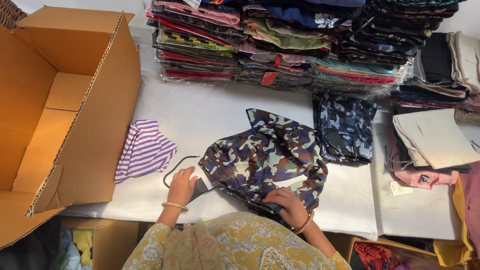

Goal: The person folds a pair of camouflage-patterned pants on a white table, smoothing the fabric and aligning the edges. They then place the folded pants into a cardboard box containing a black shopping bag and other items. The person repeats this process with a second pair of camouflage pants, folding them neatly and stacking them on the table.

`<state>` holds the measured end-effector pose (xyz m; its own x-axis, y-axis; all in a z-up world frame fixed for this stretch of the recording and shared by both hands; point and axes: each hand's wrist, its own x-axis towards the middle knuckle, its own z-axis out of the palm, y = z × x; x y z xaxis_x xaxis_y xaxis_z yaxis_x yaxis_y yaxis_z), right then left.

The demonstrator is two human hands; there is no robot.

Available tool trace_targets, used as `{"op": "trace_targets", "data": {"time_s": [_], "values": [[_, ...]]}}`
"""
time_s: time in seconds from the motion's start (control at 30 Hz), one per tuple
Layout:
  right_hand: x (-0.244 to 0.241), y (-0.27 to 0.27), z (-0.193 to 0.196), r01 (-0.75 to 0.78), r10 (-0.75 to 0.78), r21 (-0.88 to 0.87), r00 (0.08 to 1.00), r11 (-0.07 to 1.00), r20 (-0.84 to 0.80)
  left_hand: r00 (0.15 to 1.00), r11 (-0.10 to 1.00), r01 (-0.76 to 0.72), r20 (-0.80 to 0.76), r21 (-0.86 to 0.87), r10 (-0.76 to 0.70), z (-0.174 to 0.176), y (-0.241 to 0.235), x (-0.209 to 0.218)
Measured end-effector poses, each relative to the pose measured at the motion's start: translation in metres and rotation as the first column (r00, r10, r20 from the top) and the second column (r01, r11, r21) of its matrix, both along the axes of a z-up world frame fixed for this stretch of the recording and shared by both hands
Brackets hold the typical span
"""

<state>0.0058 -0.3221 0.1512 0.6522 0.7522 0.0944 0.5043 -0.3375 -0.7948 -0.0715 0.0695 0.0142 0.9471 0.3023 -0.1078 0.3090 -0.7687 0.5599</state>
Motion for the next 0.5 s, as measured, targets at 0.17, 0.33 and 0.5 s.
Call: {"op": "trace_targets", "data": {"time_s": [0.17,0.33,0.5], "values": [[0.002,-0.002,0.026,-0.046,0.044,0.027,0.996,0.999,0.084,0.993,0.971,-0.111,0.019,-0.21,0.117,-0.014,-0.036,0.064],[-0.004,0.009,0.054,0.032,-0.044,0.097,0.991,0.995,0.123,0.921,0.525,-0.314,-0.12,-0.791,0.371,0.001,-0.021,0.125],[-0.016,0.046,0.057,-0.196,0.19,0.09,0.979,0.976,0.07,0.894,0.064,-0.111,-0.071,-0.992,0.443,0.095,0.014,0.143]]}}
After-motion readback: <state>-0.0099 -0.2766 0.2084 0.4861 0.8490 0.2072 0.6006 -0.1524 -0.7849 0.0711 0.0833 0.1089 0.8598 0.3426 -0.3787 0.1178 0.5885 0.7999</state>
